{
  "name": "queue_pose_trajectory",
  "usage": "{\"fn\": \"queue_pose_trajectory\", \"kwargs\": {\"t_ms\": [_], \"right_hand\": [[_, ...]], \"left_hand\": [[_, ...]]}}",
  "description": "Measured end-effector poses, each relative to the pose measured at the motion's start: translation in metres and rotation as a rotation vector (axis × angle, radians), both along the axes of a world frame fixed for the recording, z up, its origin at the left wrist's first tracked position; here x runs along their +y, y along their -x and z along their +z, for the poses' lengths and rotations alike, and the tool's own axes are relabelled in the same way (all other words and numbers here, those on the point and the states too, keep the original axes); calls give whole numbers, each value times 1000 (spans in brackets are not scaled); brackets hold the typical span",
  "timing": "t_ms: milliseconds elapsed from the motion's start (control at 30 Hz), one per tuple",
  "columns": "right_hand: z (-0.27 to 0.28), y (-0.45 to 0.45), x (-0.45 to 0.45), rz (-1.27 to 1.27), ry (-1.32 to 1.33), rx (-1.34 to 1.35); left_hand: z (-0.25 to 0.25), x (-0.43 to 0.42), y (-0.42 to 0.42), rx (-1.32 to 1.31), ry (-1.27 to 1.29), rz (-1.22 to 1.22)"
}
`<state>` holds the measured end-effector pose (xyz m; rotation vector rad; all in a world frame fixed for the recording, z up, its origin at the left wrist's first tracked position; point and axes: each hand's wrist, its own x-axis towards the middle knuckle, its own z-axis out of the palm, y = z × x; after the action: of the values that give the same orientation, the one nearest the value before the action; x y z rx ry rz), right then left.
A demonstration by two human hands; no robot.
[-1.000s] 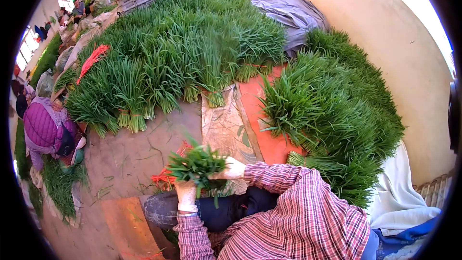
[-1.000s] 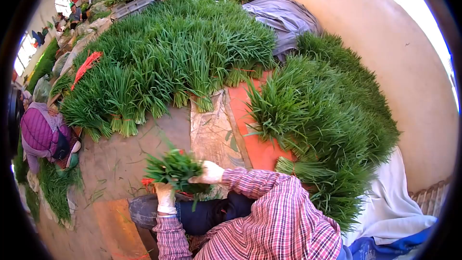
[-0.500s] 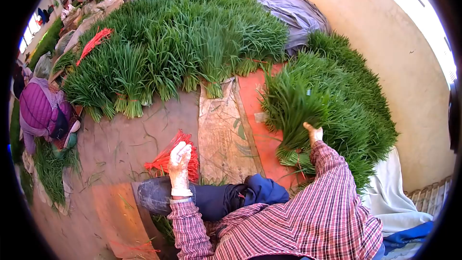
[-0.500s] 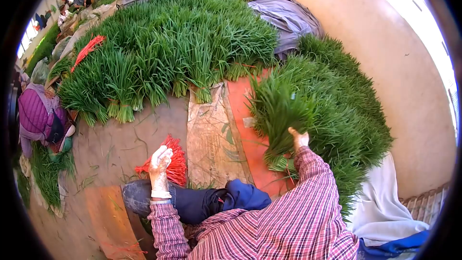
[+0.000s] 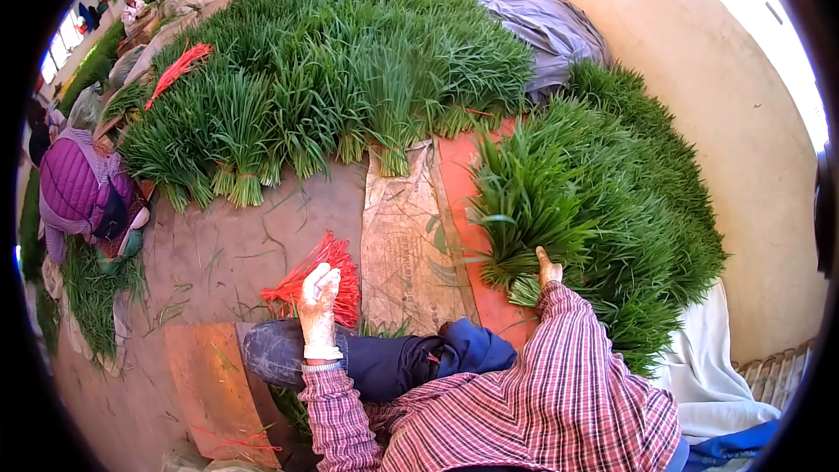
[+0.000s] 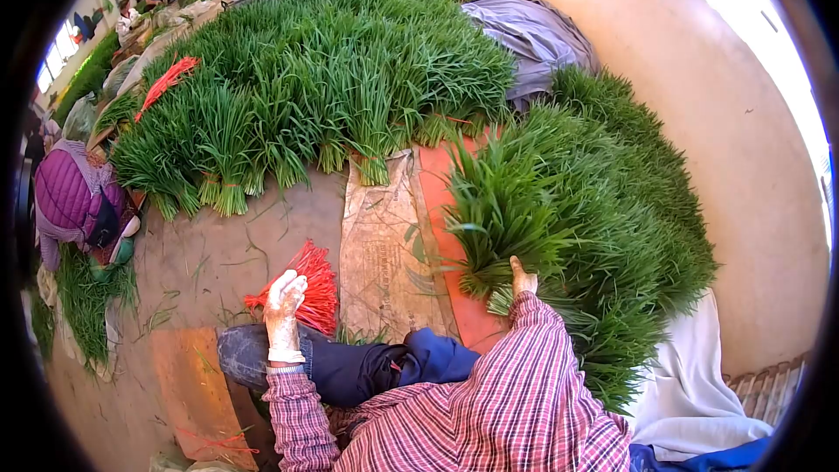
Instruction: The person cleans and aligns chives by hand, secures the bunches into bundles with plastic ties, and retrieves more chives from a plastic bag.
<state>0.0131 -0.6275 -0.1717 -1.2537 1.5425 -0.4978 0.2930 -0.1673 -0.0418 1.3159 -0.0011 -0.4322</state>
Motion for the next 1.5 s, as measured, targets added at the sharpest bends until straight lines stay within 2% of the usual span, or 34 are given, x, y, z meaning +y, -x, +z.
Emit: {"fn": "queue_pose_trajectory", "kwargs": {"t_ms": [100,167,300,333,433,467,500,567,633,700,900,1067,1167,1200,1233,1300,1400,1433,1467,1500], "right_hand": [[-16,5,-8,95,-62,5],[-6,1,3,151,-47,-22],[-21,7,12,105,26,0],[-25,10,16,156,2,-144],[1,16,56,139,60,-89],[-3,25,50,221,-47,104],[-14,31,56,223,-46,105],[-15,31,79,313,-257,-10],[-17,26,100,482,-367,-9],[-21,10,122,723,-365,61],[-32,-38,163,1367,-189,316],[-44,-71,171,1687,-45,440],[-57,-107,181,1869,40,455],[-61,-121,188,1936,59,454],[-64,-135,199,2006,68,453],[-70,-158,207,2066,86,489],[-79,-174,215,2135,115,577],[-82,-176,216,2155,132,605],[-85,-180,218,2192,150,613],[-91,-181,215,2210,170,644]], "left_hand": [[-1,0,3,-37,1,-28],[-2,1,1,-53,8,-34],[1,1,3,-46,15,-19],[1,2,3,-41,32,-20],[-2,3,3,-42,44,-24],[-2,2,3,-41,45,-24],[-3,2,4,-67,46,-17],[-4,2,5,-92,45,-9],[-2,4,5,-100,28,-14],[-3,5,7,-88,36,-5],[6,16,13,-99,40,37],[5,15,20,-174,101,59],[53,30,48,-266,-138,35],[50,37,58,-389,-212,38],[73,53,75,-567,-356,52],[130,72,92,-608,-387,67],[200,100,125,-1013,-383,173],[226,107,133,-1045,-386,125],[250,113,141,-1091,-367,197],[268,121,154,-1105,-498,161]]}}
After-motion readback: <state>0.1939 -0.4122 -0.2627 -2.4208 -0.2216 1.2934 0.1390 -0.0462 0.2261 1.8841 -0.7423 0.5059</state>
